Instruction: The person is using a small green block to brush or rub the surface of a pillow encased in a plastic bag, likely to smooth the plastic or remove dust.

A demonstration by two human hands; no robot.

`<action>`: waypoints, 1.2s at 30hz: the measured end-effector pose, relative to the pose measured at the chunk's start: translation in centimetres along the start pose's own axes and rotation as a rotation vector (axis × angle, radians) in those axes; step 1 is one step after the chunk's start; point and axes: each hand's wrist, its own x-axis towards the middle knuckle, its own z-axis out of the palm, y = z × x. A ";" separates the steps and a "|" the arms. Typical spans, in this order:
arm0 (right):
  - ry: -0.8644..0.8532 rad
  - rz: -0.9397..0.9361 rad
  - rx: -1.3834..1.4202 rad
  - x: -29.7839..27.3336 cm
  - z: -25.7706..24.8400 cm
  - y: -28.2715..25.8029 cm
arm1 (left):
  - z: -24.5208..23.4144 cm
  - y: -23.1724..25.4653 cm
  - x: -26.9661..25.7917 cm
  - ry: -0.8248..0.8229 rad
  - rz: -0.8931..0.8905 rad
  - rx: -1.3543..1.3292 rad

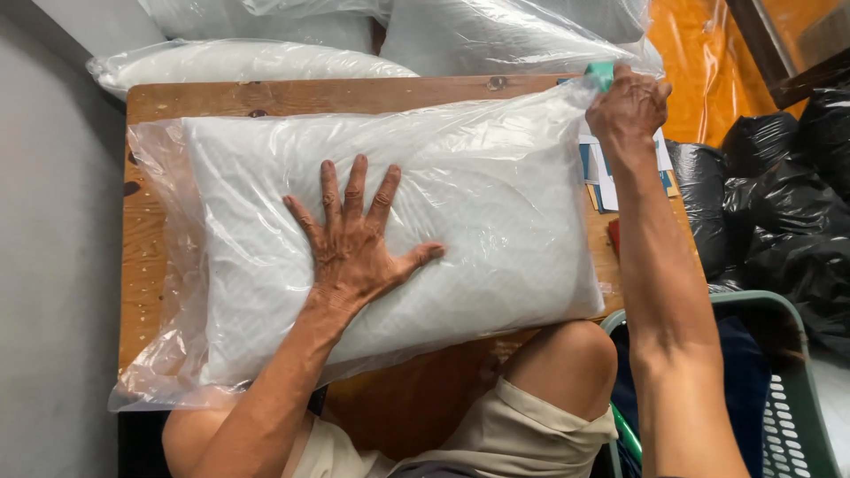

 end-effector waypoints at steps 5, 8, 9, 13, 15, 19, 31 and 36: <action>0.539 -0.389 0.206 -10.3 -5.4 -10.1 | 0.1 -0.2 0.0 -0.018 -0.007 -0.018; 0.525 -0.686 0.289 -18.6 -7.6 -17.0 | -0.5 -0.1 0.2 -0.080 -0.039 -0.070; 0.406 -0.804 0.279 -21.3 -8.1 -19.2 | -0.9 -0.1 0.4 -0.138 -0.075 -0.099; 0.447 -0.722 0.177 -18.0 -5.6 -15.9 | -1.3 0.1 0.2 -0.113 -0.071 -0.094; 0.444 -0.470 0.002 -14.0 -4.3 -11.8 | -0.9 -0.1 0.1 -0.071 -0.041 -0.075; 0.192 -0.143 0.132 -7.0 2.1 -3.6 | -0.4 -0.1 0.2 -0.064 -0.034 -0.086; 0.524 -0.557 0.472 -22.8 -5.8 -11.5 | -0.7 -0.4 0.1 -0.114 -0.028 -0.084; 0.357 -0.615 0.234 -25.6 -8.4 -12.6 | -0.7 -1.0 0.0 -0.178 -0.043 -0.071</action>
